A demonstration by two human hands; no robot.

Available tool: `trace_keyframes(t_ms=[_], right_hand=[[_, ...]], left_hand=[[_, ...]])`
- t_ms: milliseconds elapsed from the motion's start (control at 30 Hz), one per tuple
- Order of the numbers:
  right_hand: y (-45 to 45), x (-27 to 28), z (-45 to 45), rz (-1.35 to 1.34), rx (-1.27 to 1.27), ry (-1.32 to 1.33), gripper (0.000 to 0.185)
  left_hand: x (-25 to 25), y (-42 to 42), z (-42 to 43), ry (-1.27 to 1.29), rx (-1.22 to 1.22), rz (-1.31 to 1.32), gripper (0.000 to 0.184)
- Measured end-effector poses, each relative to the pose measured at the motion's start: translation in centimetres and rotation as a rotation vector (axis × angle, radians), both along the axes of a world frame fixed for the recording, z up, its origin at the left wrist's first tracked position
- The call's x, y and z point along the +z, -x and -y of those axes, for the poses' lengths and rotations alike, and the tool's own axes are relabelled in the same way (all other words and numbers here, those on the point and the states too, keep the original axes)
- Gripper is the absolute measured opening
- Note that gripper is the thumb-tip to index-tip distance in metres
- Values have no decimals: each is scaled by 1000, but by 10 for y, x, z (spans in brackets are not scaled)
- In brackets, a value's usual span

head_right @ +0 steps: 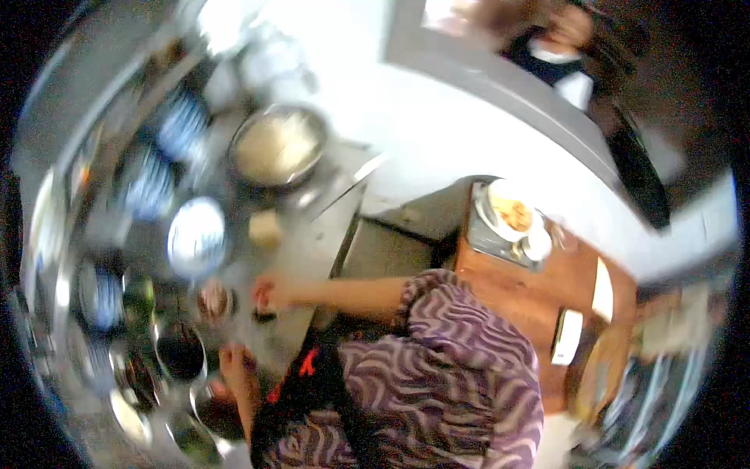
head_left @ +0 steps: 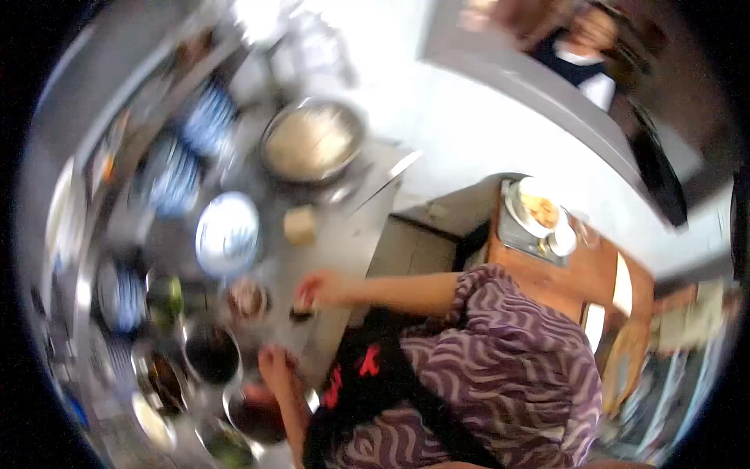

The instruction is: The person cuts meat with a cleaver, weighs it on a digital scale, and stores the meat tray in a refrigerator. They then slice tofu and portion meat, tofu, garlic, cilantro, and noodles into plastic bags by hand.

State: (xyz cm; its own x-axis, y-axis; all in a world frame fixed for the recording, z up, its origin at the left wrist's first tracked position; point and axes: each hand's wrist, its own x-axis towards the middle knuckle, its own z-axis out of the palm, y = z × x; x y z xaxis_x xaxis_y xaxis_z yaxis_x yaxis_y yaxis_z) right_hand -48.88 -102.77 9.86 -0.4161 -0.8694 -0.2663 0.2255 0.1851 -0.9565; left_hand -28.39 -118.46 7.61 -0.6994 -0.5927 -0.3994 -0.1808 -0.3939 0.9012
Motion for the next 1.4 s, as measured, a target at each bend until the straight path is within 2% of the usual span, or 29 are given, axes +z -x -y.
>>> trace_keyframes(t_ms=[33, 67, 100, 133, 167, 233, 300, 467, 567, 600, 700, 733, 833, 867, 967, 1000, 1100, 1133, 1233, 1267, 1367, 1400], right_hand=[[6, -23, -2, -100, -16, 76, 24], [13, -68, 8, 179, -67, 209, 21], [12, -35, 12, -24, -52, -47, 18], [17, -17, 18, -134, -40, -157, 19], [22, -20, 22, -186, -28, -109, 20], [31, 2, 40, -169, 18, -245, 25], [41, 1, 60, -138, 60, -316, 31], [50, -25, 114, 52, 261, -597, 45], [60, -62, 138, 150, 455, -574, 43], [56, -71, 146, 206, 386, -535, 33], [63, -113, 151, 353, 433, -425, 26], [60, -87, 154, 273, 471, -478, 22], [67, -46, 135, 222, 507, -466, 26], [72, -22, 122, 213, 534, -403, 32], [76, 12, 92, 72, 397, -311, 39], [81, 18, 84, -13, 453, -302, 41], [87, -28, 56, -330, 445, -60, 41], [85, -25, 53, -494, 507, -156, 49], [67, -7, 43, -688, 390, -204, 52], [62, -5, 43, -866, 351, -261, 53], [50, -18, 35, -1051, 303, -296, 41], [51, -24, 36, -1059, 262, -279, 43]], left_hand=[[9, 9, -3, 254, -119, 112, 11], [4, 14, -9, 324, 14, 135, 14], [-45, -1, 6, 654, 16, 120, 20], [-25, 14, -4, 747, 137, 99, 25], [-5, 16, -10, 450, 113, 141, 31], [-13, 28, -10, 563, 192, 87, 35], [-12, 37, -8, 467, 192, 23, 39], [-6, 47, -18, 113, 448, -309, 23], [-10, 40, -29, -160, 502, -483, 17], [-12, 38, -33, -194, 497, -447, 18], [-8, 32, -45, -336, 515, -295, 22], [-11, 30, -47, -343, 544, -243, 28], [-1, 31, -49, -366, 675, -297, 32], [-5, 31, -47, -372, 698, -322, 37], [-1, 46, -41, -408, 766, -369, 39], [0, 51, -38, -426, 753, -404, 41], [0, 65, -28, -430, 733, -443, 42], [1, 68, -25, -430, 722, -424, 42], [3, 70, -17, -427, 695, -372, 42], [2, 70, -16, -425, 682, -360, 42], [-1, 69, -12, -417, 657, -363, 42], [-2, 67, -12, -417, 654, -370, 43]])
